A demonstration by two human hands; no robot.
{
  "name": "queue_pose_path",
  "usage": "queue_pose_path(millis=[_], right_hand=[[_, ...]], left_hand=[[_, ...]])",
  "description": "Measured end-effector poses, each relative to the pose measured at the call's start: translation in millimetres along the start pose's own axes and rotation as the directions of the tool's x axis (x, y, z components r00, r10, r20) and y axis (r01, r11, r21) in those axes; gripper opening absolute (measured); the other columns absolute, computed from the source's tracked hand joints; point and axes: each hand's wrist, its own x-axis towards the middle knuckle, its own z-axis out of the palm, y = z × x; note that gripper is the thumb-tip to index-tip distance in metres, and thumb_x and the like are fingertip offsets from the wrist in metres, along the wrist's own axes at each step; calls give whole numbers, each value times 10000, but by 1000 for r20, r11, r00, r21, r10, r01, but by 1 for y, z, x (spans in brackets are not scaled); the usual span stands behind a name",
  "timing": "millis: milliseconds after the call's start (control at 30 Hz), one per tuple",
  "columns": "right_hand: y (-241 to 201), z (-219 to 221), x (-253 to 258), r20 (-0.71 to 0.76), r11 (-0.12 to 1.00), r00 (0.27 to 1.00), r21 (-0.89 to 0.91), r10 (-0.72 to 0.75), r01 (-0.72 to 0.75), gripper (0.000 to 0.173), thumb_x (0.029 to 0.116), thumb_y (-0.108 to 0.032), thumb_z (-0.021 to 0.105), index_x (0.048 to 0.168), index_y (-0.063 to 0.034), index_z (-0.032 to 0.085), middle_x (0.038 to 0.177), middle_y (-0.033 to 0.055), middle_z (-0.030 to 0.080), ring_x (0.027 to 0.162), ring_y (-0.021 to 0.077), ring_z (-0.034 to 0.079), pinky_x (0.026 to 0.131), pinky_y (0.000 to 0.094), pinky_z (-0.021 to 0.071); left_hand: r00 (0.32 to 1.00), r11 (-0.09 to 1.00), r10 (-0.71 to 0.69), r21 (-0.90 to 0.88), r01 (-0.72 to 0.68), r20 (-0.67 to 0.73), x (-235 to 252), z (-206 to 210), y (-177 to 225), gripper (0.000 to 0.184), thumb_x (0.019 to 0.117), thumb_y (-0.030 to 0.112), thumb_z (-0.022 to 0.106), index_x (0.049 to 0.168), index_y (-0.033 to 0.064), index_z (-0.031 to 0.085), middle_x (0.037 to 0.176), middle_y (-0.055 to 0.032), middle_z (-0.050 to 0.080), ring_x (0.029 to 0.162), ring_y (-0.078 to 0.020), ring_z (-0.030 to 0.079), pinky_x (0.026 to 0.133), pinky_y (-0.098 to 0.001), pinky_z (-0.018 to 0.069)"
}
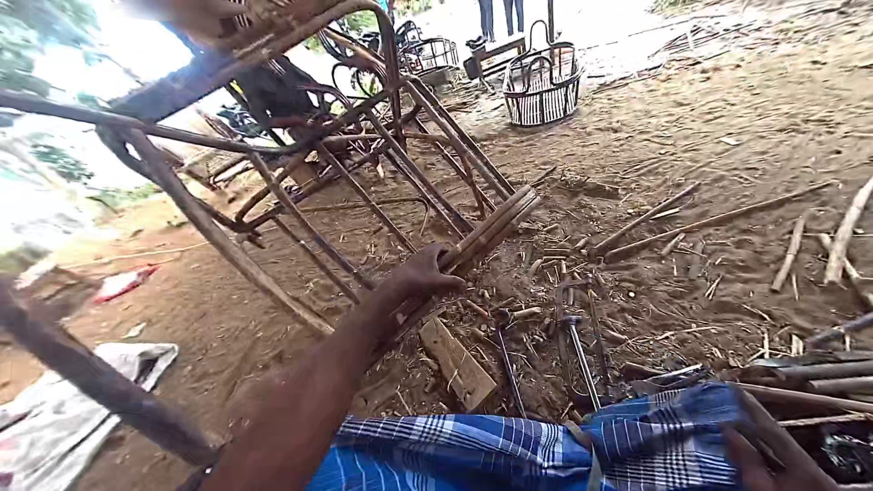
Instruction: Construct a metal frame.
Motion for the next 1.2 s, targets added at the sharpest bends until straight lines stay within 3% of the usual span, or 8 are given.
queue_pose_path(millis=[100,167,267,367,467,667,833,1200], right_hand=[[-74,93,88,-5,967,989,207,-150,148,436,1000,-234,601,1435,-208,617,944,88,723,668,197,652,601,468,567],[-121,149,125,61,939,970,272,-235,210,421,1033,-208,587,1446,-287,606,986,52,732,690,190,655,626,471,570],[-180,209,157,78,904,948,333,-308,267,349,1024,-219,612,1363,-263,680,1070,46,745,830,201,701,748,494,590],[-204,238,162,107,898,949,369,-298,240,285,1015,-238,633,1282,-252,730,934,54,733,683,205,648,614,488,543],[-196,256,165,71,885,953,397,-293,242,252,1012,-275,649,1243,-266,748,930,5,736,652,152,628,595,435,541],[-180,255,167,-8,895,913,193,-408,401,174,1016,-292,636,1087,-232,784,969,1,739,751,180,689,630,466,576],[-181,276,165,-99,931,945,169,-310,323,173,1003,-306,638,1075,-252,785,909,-4,716,693,175,668,574,448,556],[-198,282,163,-234,978,965,140,-122,158,184,981,-278,656,1109,-244,784,938,31,746,700,241,694,545,506,534]], left_hand=[[1000,999,18,-26,-18,15,17,3,0,686,735,404,932,1217,40,607,1064,-182,679,960,-324,677,875,-572,554],[1000,998,7,-62,-5,29,25,3,0,674,737,437,924,1191,37,628,1024,-170,696,930,-309,689,865,-558,565],[996,986,10,-169,5,93,33,3,1,584,782,427,897,1138,36,650,932,-132,720,824,-259,710,796,-494,597],[996,987,-7,-162,21,85,39,7,5,549,818,467,859,1104,39,665,914,-133,705,820,-265,692,795,-512,576],[999,983,-1,-184,10,51,45,14,7,464,841,449,845,1006,45,690,826,-113,709,728,-242,687,716,-476,581],[996,996,-83,26,84,-27,51,30,13,571,807,598,810,1087,115,691,910,-122,715,846,-310,703,779,-602,570],[974,943,-122,285,173,-189,34,42,29,575,888,676,663,1067,130,668,899,-139,704,857,-346,709,719,-594,558],[933,899,-191,326,291,-305,39,52,42,693,828,817,597,948,139,682,826,-117,692,809,-320,711,669,-541,563]])
